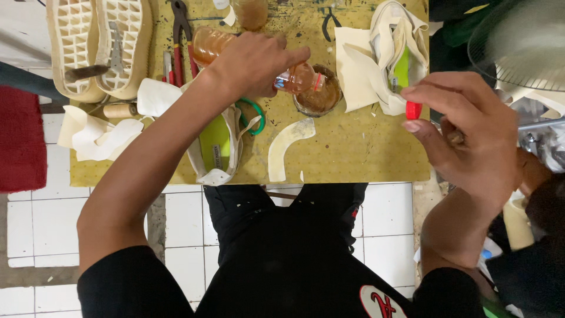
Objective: The person applies a brown adhesive to the edges of a shoe upper and a separate curved shoe part using a paintbrush. They repeatedly dip the brush into a container of glue and coat the surfaces, then set the parts aside.
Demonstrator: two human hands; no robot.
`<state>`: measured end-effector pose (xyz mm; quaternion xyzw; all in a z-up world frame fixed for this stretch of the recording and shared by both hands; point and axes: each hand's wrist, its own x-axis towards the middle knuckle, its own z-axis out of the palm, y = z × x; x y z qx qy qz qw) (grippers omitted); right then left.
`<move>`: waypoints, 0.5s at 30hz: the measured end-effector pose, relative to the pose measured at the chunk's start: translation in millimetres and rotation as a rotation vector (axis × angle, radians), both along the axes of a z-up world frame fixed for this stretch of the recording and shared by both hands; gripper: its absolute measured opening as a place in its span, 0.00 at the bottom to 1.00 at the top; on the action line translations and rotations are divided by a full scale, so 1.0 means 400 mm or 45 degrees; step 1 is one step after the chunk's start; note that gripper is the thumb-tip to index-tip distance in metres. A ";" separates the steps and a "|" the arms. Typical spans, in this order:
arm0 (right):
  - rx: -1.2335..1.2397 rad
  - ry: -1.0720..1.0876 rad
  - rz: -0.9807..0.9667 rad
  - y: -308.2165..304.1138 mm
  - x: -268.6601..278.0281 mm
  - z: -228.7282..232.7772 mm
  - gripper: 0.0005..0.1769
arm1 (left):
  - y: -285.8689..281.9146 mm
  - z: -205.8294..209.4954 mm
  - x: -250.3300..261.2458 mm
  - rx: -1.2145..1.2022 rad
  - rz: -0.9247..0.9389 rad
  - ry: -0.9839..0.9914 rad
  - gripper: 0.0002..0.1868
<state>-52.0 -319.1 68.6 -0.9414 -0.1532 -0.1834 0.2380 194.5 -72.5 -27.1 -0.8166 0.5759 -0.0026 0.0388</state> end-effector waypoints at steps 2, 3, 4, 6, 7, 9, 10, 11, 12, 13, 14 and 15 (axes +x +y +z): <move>0.038 -0.012 0.029 0.013 0.019 -0.001 0.13 | 0.003 0.010 0.000 0.012 0.008 0.032 0.40; 0.102 -0.006 0.035 0.017 0.029 -0.003 0.12 | 0.003 0.017 0.001 0.011 0.004 0.098 0.40; 0.166 0.001 0.041 0.020 0.038 -0.006 0.13 | 0.003 0.023 0.001 0.010 0.001 0.164 0.40; 0.221 -0.016 0.042 0.011 0.061 -0.038 0.16 | 0.006 0.049 -0.004 0.010 0.028 0.288 0.37; 0.277 -0.032 0.041 0.007 0.074 -0.054 0.19 | 0.007 0.062 -0.006 0.011 0.054 0.412 0.34; 0.273 -0.049 0.037 0.023 0.104 -0.055 0.19 | 0.009 0.055 0.001 -0.069 0.011 0.443 0.32; 0.270 -0.064 0.032 0.031 0.118 -0.056 0.19 | 0.010 0.051 0.004 -0.148 -0.032 0.477 0.30; 0.269 -0.067 0.033 0.028 0.133 -0.069 0.19 | 0.012 0.059 0.003 -0.149 -0.031 0.474 0.30; 0.279 -0.045 0.026 0.025 0.147 -0.081 0.19 | 0.014 0.067 0.001 -0.175 -0.012 0.528 0.30; 0.289 -0.024 0.018 0.022 0.161 -0.094 0.19 | 0.016 0.075 -0.001 -0.202 0.008 0.583 0.31; 0.287 -0.026 0.019 0.025 0.172 -0.104 0.19 | 0.017 0.073 0.000 -0.204 0.008 0.580 0.31; 0.278 -0.030 0.055 0.028 0.183 -0.113 0.19 | 0.017 0.073 0.003 -0.269 -0.031 0.615 0.34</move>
